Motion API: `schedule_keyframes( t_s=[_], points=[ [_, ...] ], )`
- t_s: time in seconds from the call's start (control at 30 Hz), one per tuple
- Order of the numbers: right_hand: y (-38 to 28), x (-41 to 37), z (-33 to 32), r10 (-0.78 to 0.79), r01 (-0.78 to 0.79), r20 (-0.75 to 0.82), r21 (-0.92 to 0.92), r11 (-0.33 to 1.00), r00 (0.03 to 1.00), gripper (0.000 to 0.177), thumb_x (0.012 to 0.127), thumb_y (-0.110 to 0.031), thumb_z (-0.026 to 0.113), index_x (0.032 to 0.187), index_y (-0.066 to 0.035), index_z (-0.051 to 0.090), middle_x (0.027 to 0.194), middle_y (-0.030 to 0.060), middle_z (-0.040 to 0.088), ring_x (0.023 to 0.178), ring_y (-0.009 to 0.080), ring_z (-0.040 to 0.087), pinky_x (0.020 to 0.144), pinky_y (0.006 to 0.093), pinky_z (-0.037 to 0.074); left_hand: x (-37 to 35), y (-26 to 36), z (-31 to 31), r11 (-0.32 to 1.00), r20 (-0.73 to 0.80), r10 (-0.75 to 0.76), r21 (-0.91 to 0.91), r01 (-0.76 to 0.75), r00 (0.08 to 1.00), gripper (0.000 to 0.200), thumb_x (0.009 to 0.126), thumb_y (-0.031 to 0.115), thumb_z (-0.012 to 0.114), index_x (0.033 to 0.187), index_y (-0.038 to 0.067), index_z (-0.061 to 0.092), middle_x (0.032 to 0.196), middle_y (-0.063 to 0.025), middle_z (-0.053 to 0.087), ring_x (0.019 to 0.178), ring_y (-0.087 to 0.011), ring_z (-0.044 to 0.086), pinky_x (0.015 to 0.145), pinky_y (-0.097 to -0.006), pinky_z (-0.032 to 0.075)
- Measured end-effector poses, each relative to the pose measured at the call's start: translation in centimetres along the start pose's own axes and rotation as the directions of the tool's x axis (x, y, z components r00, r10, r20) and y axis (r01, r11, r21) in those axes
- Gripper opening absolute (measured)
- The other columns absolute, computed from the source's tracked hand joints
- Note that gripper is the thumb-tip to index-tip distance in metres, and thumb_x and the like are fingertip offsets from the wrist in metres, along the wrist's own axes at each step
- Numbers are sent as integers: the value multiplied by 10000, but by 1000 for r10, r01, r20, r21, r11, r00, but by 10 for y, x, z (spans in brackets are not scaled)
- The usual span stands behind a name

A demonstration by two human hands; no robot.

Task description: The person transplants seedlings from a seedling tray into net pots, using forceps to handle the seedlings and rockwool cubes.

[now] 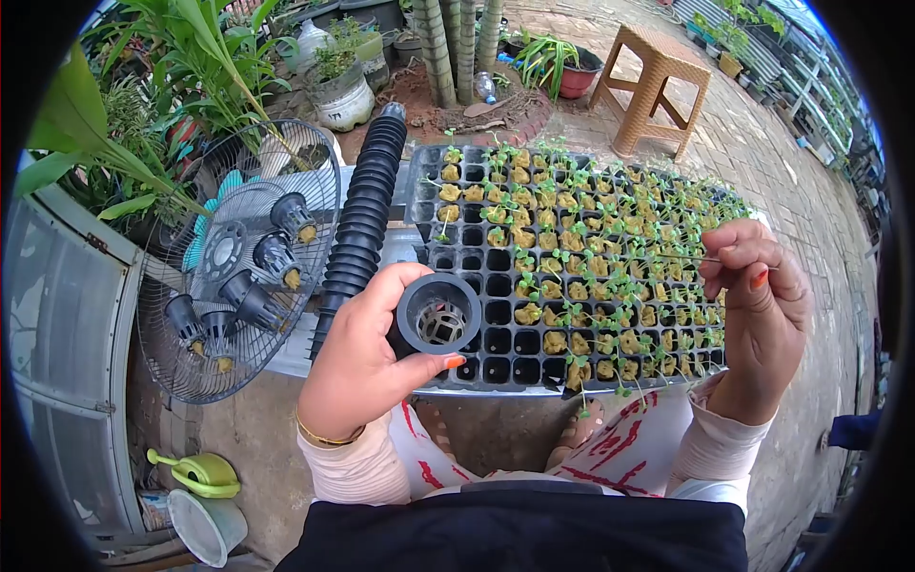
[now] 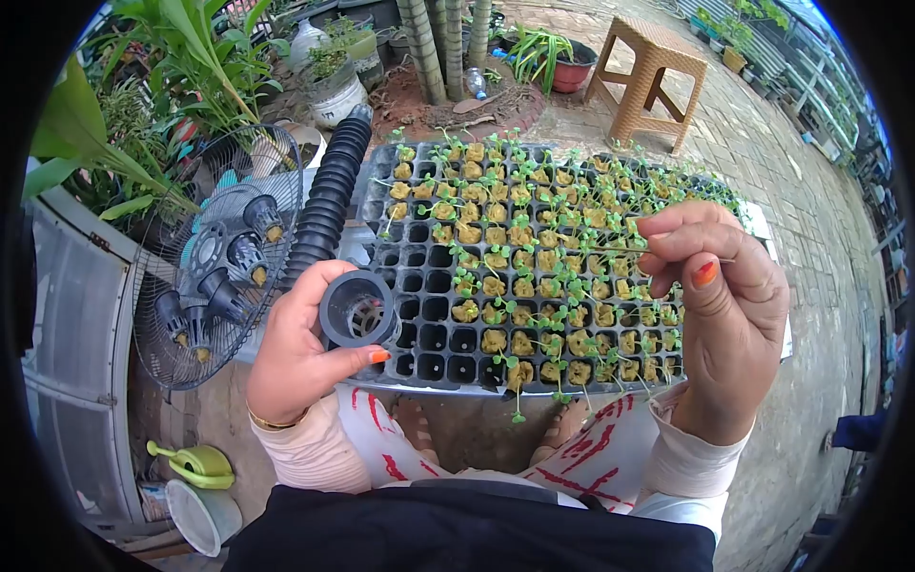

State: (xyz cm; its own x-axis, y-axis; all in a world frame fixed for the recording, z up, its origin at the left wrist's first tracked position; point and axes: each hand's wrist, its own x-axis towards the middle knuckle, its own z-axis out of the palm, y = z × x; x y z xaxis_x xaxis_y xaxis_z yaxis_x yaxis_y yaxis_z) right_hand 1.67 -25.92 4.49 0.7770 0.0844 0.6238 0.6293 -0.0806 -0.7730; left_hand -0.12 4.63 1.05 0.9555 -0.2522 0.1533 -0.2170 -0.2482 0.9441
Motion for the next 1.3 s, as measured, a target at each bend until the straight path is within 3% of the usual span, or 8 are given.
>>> schedule_keyframes(
  t_s=[0.13, 0.17, 0.3, 0.8, 1.0, 1.13, 1.23, 1.3],
  points=[
    [-4, 16, 9, 77, -67, 91, -105, 992, 993, 176, 901, -142, 592, 936, 19, 652, 880, 64, 618, 699, 88, 523, 626, 204, 421, 0, -3, 1, 999, 16, -12, -42, 13, 1000, 519, 669, -91, 709, 1126, -10, 478, 969, -75, 633, 875, -100, 606, 786, -264, 487],
    [-7, 20, 15, 172, -165, 74, -95, 982, 982, 121, 883, -67, 601, 942, 26, 653, 857, 40, 632, 735, 81, 554, 664, 204, 447, 0, -5, 1, 999, 14, -4, -54, 5, 1000, 524, 668, -87, 713, 1129, -12, 477, 978, -80, 631, 887, -105, 604, 796, -268, 484],
    [4, 37, 34, 209, -188, 106, -180, 966, 972, 118, 866, -7, 600, 964, 27, 657, 864, 52, 667, 829, 95, 613, 767, 225, 486, -1, -4, 4, 1000, -3, 11, -19, -11, 1000, 539, 662, -73, 724, 1139, -19, 479, 990, -94, 624, 918, -126, 596, 818, -277, 472],
    [9, 37, 49, 267, -221, 171, -246, 944, 948, 115, 864, 7, 567, 926, 22, 664, 837, 75, 676, 798, 110, 628, 720, 243, 498, 1, -2, 3, 998, 6, 13, -64, -13, 1000, 591, 652, -59, 728, 1182, -24, 470, 1013, -99, 623, 951, -128, 582, 853, -276, 455],
    [-11, 12, 37, 229, -166, 202, -285, 944, 952, 108, 825, 44, 592, 899, 8, 663, 811, 84, 663, 750, 148, 630, 708, 256, 493, -5, -8, -1, 996, 14, 53, -72, -52, 998, 770, 615, -12, 791, 1274, -40, 393, 1109, -134, 590, 1035, -185, 571, 894, -314, 450],
    [-15, -1, 30, 117, -6, 269, -382, 924, 956, 128, 758, 56, 622, 851, -23, 658, 767, 89, 651, 690, 215, 600, 634, 309, 458, -20, 3, -7, 967, -76, 236, 116, -226, 969, 913, 588, 118, 855, 1325, -67, 348, 1264, -188, 479, 1175, -260, 498, 999, -370, 377],
    [-18, -7, 28, 39, 61, 222, -427, 902, 974, 143, 735, 48, 642, 851, -33, 658, 759, 74, 652, 666, 210, 584, 638, 307, 446, -37, 20, -3, 890, -267, 449, 218, -400, 853, 905, 600, 152, 856, 1309, -91, 349, 1259, -191, 476, 1176, -260, 493, 1021, -370, 354],
    [-14, -10, 29, 37, 44, 182, -423, 905, 983, 140, 735, 43, 646, 850, -34, 659, 758, 73, 653, 664, 212, 583, 635, 307, 443, -48, 34, -3, 852, -96, 512, 181, -491, 854, 658, 649, 138, 826, 1173, -76, 490, 1037, -152, 581, 929, -245, 585, 806, -326, 457]
  ],
)
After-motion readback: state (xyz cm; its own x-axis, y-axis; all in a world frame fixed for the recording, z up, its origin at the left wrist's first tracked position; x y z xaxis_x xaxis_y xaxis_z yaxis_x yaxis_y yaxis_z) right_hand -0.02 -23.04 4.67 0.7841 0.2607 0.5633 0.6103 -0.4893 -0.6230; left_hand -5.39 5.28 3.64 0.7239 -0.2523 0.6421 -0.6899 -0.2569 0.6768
